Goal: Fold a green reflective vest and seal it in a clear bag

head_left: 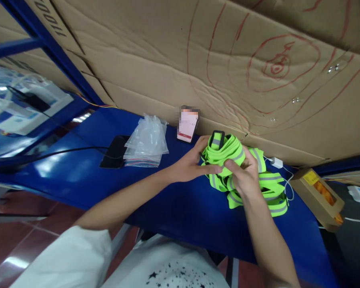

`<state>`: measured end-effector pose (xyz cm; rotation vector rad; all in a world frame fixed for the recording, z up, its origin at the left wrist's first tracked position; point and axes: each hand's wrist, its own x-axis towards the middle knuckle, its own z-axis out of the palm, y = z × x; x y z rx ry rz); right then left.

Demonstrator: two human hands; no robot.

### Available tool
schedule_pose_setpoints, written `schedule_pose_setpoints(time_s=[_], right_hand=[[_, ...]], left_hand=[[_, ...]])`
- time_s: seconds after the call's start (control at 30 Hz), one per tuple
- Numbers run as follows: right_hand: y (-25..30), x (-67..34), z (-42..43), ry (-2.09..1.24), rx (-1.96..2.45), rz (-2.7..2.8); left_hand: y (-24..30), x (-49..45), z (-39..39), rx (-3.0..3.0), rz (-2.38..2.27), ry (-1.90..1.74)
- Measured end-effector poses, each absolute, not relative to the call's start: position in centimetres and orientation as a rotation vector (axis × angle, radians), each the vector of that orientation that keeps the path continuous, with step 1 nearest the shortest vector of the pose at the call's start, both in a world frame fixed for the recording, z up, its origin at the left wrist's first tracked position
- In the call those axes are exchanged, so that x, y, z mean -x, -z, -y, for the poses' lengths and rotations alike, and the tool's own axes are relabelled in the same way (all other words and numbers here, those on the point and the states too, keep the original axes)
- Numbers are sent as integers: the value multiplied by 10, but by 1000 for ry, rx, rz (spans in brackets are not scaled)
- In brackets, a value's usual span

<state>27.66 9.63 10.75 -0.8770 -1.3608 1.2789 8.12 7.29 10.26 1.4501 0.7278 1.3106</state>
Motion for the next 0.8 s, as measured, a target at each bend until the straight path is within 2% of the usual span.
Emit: schedule_pose_setpoints(time_s=[0.1, 0.23, 0.33, 0.47, 0.6, 0.8], right_hand=[[-99, -307, -73, -1345, 1001, 1204], [-78, -352, -50, -1456, 1009, 1152], [-62, -359, -43, -1530, 1027, 1183], [-46, -336, -41, -1582, 1095, 1224], [-36, -313, -35, -1525, 1226, 1365], [-36, -315, -29, -1335, 1365, 1531]], left_hand=[[-100, -25, -45, -1889, -998, -1096], [-75, 52, -17, -2178, -2058, -725], [-61, 68, -9, -2182, -2315, -395], [-67, 25, -1, -2054, -2239, -460], [-79, -22, 14, -1968, -1853, -521], [-60, -20, -1, -2392, -1678, -585]])
